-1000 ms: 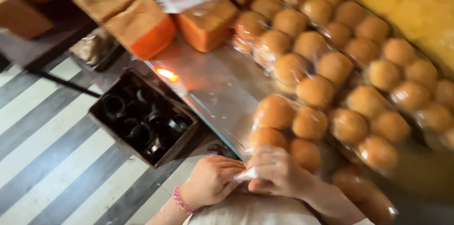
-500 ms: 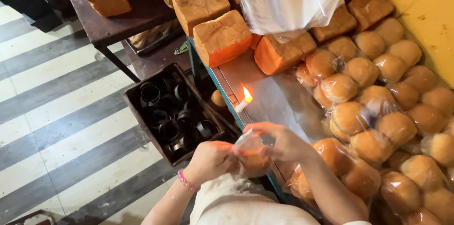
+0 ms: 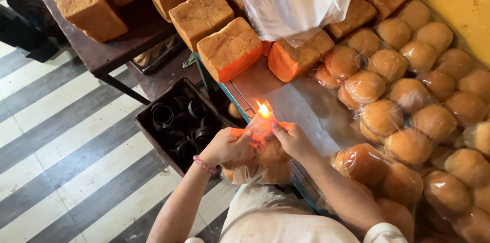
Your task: The person organizes and stacks plastic-wrapped packages of buns and loaves of bread on a metal table, occasionally using a small candle flame to seal the plastic packaging of the buns.
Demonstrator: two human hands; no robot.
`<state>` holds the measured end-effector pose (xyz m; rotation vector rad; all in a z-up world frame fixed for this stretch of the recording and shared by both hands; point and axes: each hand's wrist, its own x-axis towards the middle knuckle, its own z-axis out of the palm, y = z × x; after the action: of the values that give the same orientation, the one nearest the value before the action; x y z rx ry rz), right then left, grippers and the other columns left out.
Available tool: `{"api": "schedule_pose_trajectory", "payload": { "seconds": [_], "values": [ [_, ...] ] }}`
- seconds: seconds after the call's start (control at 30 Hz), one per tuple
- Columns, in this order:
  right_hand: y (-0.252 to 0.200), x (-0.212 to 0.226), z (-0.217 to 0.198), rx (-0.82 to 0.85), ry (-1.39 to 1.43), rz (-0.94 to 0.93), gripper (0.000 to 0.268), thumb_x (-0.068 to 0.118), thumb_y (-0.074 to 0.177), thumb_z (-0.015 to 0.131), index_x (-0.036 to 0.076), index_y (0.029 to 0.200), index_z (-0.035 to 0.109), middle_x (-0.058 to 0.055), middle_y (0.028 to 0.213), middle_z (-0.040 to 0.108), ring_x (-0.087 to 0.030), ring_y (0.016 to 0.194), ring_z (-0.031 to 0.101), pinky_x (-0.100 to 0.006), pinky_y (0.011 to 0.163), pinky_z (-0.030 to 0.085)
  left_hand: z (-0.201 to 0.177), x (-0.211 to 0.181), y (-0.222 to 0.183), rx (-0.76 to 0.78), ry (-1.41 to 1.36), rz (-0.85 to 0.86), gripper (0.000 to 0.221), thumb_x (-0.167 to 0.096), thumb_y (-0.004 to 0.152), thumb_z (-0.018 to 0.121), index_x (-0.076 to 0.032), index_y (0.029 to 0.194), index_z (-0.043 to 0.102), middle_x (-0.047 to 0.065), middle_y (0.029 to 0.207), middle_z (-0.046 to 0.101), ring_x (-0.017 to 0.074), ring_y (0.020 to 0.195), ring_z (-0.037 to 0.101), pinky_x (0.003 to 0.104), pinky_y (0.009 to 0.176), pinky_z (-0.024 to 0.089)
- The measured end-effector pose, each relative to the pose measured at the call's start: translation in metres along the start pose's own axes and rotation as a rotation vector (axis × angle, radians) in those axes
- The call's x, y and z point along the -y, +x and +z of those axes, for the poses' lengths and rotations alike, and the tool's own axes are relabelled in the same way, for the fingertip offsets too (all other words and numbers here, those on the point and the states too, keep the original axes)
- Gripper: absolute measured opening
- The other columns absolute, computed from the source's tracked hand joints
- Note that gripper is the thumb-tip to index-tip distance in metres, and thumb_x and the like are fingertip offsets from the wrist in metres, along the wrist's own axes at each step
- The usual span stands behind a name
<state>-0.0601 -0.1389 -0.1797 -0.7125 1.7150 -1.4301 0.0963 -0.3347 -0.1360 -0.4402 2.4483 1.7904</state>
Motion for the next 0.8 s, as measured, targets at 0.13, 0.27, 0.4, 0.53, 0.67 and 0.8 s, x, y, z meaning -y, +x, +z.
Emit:
{"api": "schedule_pose_trajectory", "payload": {
  "seconds": [0.13,0.27,0.4,0.53,0.67,0.8],
  "values": [
    [0.004,0.008,0.001,-0.003,0.016,-0.035,0.052,0.04,0.106,0.049,-0.004,0.099,0.077,-0.007,0.094,0.078,-0.013,0.089,0.07,-0.029,0.085,0.055,0.002,0.01,0.011,-0.01,-0.027,0.011,0.043,-0.04,0.103,0.053,-0.003,0.1,0.074,0.01,0.07,0.07,0.0157,0.066,0.065,0.033,0.067,0.057],
    [0.008,0.002,-0.002,-0.017,-0.028,0.001,0.055,0.04,0.107,0.049,-0.004,0.096,0.078,-0.008,0.093,0.079,-0.013,0.09,0.071,-0.029,0.086,0.055,-0.003,0.009,0.014,0.026,-0.049,-0.025,0.045,-0.041,0.105,0.051,-0.004,0.099,0.077,0.01,0.075,0.074,0.0152,0.07,0.069,0.033,0.07,0.058],
    [0.005,0.008,-0.001,-0.008,0.036,0.026,0.055,0.042,0.106,0.047,-0.003,0.096,0.077,-0.008,0.093,0.078,-0.014,0.089,0.07,-0.029,0.086,0.055,-0.007,-0.008,0.01,0.062,-0.024,0.024,0.044,-0.042,0.104,0.047,-0.011,0.107,0.079,0.009,0.083,0.078,0.0166,0.079,0.076,0.03,0.077,0.059],
    [-0.001,0.018,-0.002,-0.017,0.026,0.007,0.056,0.043,0.106,0.047,-0.003,0.093,0.077,-0.007,0.093,0.078,-0.014,0.09,0.071,-0.03,0.086,0.055,-0.004,-0.009,0.012,0.057,0.032,0.016,0.044,-0.042,0.104,0.047,-0.013,0.106,0.08,0.008,0.084,0.078,0.0184,0.08,0.075,0.032,0.078,0.058],
    [-0.003,0.007,-0.009,-0.03,0.044,-0.001,0.056,0.042,0.107,0.048,-0.003,0.092,0.076,-0.009,0.092,0.078,-0.015,0.09,0.072,-0.029,0.088,0.055,0.003,-0.014,0.015,0.051,0.131,-0.099,0.046,-0.043,0.107,0.049,-0.007,0.101,0.078,0.012,0.08,0.075,0.0222,0.075,0.072,0.034,0.076,0.058],
    [-0.007,0.014,-0.01,-0.019,0.016,0.009,0.058,0.043,0.107,0.046,-0.003,0.091,0.077,-0.009,0.09,0.078,-0.014,0.088,0.071,-0.029,0.086,0.055,0.008,-0.015,0.011,0.054,-0.034,-0.008,0.044,-0.042,0.103,0.048,-0.011,0.103,0.079,0.01,0.08,0.077,0.0205,0.075,0.072,0.032,0.074,0.057]
  ]
}}
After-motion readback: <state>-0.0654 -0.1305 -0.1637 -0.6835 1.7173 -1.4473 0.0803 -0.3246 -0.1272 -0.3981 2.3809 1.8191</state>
